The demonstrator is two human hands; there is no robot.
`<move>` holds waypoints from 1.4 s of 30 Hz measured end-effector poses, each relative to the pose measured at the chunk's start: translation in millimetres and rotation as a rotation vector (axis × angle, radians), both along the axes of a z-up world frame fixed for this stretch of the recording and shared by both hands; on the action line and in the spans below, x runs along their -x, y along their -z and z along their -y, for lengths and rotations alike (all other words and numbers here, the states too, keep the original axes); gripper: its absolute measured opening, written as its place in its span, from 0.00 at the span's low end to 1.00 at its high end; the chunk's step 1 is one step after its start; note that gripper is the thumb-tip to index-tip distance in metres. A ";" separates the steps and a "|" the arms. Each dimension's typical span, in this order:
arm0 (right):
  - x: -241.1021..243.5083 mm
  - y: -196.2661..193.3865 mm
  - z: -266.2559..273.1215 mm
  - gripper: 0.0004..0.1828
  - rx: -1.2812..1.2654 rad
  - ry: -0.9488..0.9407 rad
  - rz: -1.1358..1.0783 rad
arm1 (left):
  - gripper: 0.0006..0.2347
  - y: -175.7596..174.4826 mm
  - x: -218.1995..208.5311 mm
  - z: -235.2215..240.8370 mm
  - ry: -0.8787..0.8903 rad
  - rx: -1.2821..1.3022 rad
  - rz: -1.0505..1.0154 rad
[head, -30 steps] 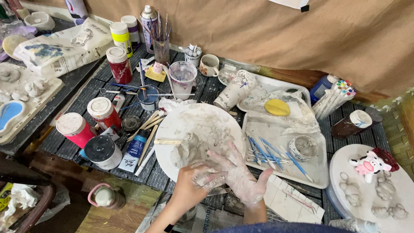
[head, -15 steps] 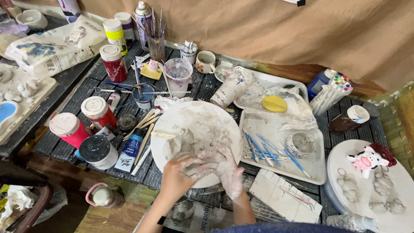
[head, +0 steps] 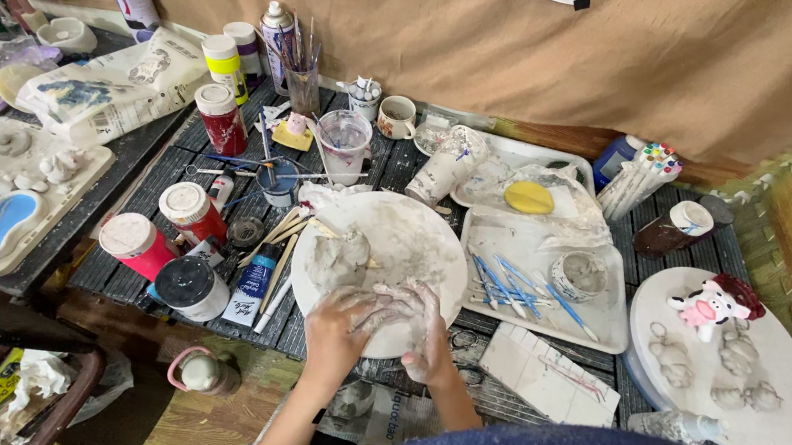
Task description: The person kneads and shapes a lump of gray clay on a white rotating plate using both hands. They repeatedly press, fold, and roll the material to consolidate it into a compact mass.
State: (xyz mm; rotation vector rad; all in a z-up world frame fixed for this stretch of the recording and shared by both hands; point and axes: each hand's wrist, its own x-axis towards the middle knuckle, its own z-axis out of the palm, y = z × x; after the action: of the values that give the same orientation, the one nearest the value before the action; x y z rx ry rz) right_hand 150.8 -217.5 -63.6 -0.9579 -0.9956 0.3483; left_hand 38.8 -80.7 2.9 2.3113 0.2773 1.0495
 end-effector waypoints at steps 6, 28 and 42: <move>0.6 0.2 -2.9 0.56 -0.008 0.033 0.022 | 0.11 22.6 -3.9 -7.1 -0.111 -0.206 0.123; -30.4 -30.7 -0.7 0.08 0.070 0.033 -0.657 | 0.14 -14.2 -16.2 25.7 0.101 0.166 0.033; -20.6 18.6 -2.2 0.18 0.184 0.357 -0.111 | 0.11 33.3 -29.4 -1.4 -0.020 -0.219 0.127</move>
State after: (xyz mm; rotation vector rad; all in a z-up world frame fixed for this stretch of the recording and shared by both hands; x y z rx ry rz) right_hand 171.5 -215.3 -82.2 -1.2467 -0.6828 0.1924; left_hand 68.2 -79.3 -30.4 2.4237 0.1413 1.2876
